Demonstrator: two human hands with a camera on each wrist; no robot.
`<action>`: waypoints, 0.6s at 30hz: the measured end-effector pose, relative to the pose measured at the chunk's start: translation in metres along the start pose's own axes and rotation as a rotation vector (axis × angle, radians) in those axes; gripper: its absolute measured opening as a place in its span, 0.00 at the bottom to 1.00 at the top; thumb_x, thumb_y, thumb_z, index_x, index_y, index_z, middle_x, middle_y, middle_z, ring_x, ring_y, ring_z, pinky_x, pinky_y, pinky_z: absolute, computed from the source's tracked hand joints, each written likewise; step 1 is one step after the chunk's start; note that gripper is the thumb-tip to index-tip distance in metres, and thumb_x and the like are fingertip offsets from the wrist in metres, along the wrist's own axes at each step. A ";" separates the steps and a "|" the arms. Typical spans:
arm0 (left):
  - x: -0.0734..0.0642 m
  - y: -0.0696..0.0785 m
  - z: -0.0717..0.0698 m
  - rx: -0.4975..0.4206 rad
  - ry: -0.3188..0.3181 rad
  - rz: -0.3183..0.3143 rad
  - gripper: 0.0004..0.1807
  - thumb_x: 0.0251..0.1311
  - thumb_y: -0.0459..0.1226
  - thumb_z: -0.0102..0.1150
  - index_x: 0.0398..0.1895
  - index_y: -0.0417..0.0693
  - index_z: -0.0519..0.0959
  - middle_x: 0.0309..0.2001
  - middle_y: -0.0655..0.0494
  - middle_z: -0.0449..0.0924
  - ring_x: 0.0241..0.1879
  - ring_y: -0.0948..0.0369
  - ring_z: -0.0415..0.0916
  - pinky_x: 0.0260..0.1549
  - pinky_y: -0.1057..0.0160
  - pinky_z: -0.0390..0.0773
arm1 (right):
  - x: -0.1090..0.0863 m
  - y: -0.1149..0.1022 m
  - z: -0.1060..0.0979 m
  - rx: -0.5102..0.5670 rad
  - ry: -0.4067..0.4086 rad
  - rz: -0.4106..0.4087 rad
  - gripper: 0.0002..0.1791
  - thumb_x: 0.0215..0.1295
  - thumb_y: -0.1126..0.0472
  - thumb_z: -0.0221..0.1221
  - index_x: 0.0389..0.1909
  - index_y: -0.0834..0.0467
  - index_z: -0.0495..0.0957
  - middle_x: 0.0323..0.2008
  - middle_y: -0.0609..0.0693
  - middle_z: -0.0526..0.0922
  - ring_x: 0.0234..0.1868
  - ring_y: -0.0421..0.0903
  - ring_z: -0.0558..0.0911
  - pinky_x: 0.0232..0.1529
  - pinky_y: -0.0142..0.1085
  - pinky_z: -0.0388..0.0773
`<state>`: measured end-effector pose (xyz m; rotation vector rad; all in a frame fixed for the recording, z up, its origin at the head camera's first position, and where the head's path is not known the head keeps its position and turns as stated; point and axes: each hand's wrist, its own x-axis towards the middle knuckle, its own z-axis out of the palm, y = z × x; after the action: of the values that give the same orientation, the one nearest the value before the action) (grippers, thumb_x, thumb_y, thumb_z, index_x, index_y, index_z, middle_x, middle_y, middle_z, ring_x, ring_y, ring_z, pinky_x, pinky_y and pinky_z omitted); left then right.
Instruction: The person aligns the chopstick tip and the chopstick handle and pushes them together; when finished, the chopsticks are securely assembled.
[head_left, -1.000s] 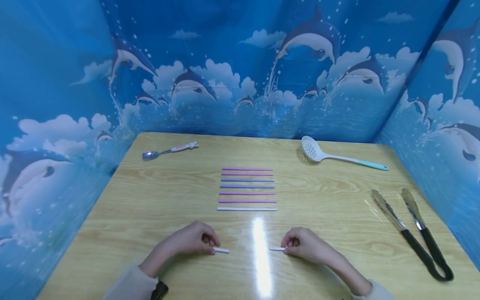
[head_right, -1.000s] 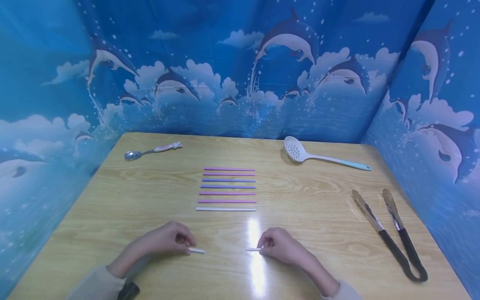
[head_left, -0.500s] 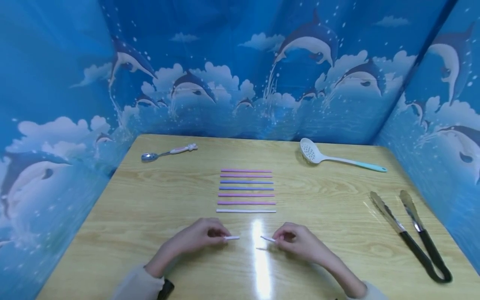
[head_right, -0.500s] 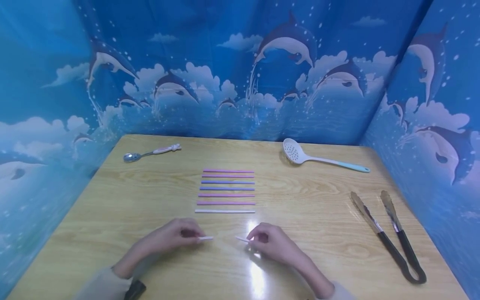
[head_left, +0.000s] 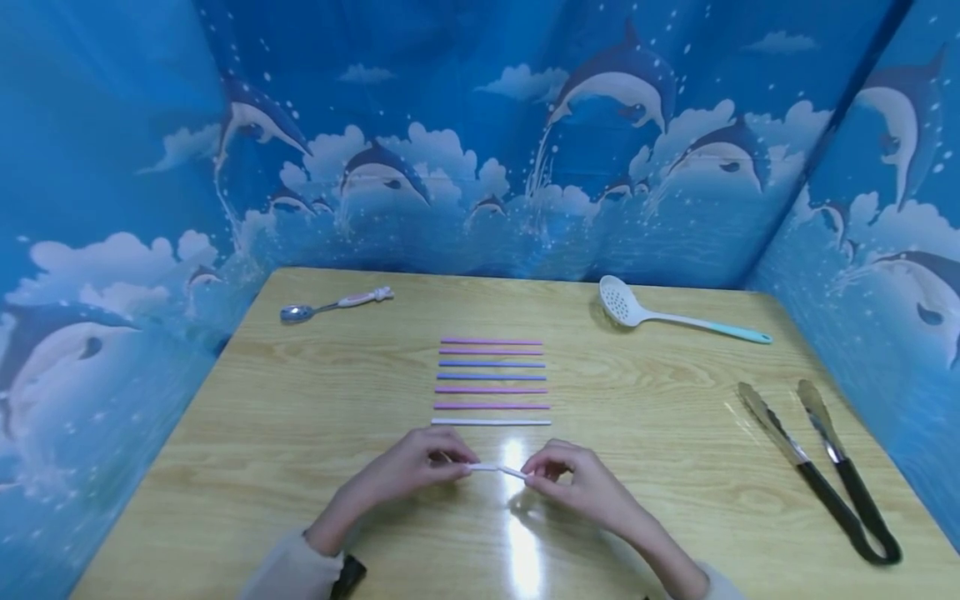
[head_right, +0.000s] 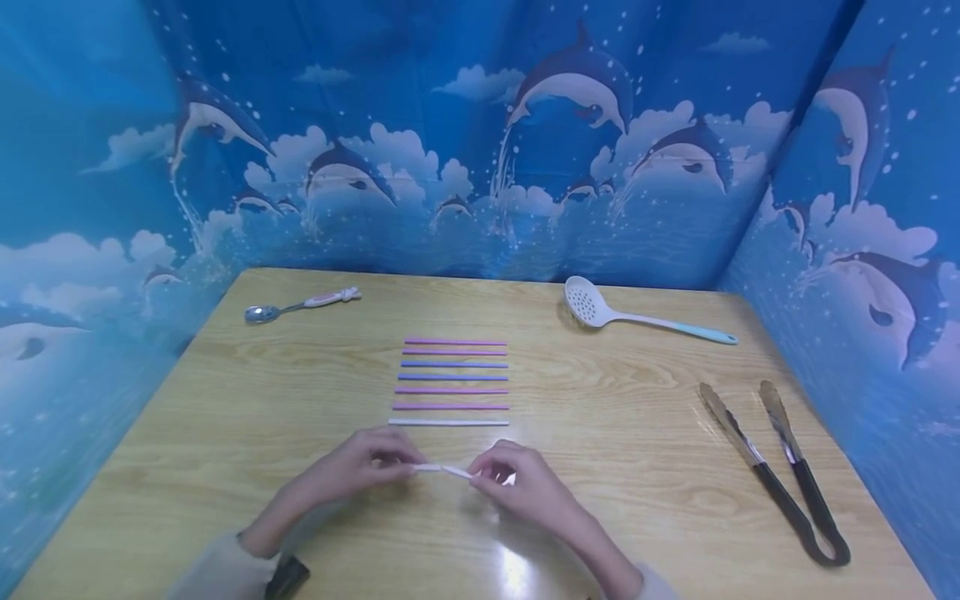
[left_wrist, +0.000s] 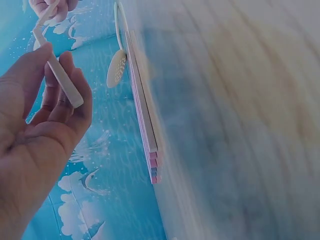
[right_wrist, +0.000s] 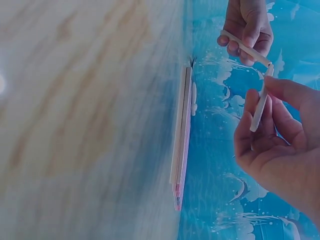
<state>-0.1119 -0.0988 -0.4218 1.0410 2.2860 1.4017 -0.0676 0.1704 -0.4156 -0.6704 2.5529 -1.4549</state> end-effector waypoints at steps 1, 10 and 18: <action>0.000 0.000 0.000 -0.002 0.004 0.004 0.09 0.59 0.36 0.62 0.40 0.42 0.83 0.37 0.55 0.82 0.36 0.70 0.74 0.37 0.70 0.79 | 0.000 0.000 0.000 -0.001 0.002 -0.007 0.05 0.59 0.62 0.63 0.35 0.57 0.82 0.28 0.42 0.78 0.31 0.33 0.75 0.35 0.30 0.79; 0.002 0.000 0.002 0.013 0.102 0.049 0.07 0.58 0.33 0.62 0.39 0.41 0.84 0.35 0.53 0.80 0.32 0.70 0.72 0.32 0.70 0.79 | 0.001 0.001 -0.001 -0.031 0.134 -0.073 0.05 0.55 0.66 0.65 0.34 0.58 0.84 0.27 0.43 0.79 0.29 0.33 0.74 0.28 0.29 0.78; 0.006 0.002 0.005 -0.035 0.181 0.032 0.08 0.58 0.33 0.62 0.39 0.40 0.82 0.37 0.51 0.83 0.37 0.66 0.78 0.39 0.68 0.81 | 0.005 -0.005 -0.003 0.033 0.200 0.034 0.07 0.57 0.62 0.65 0.36 0.58 0.84 0.32 0.46 0.82 0.30 0.35 0.76 0.31 0.28 0.78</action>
<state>-0.1123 -0.0909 -0.4217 0.9810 2.3694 1.6027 -0.0710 0.1684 -0.4095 -0.4972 2.6642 -1.6249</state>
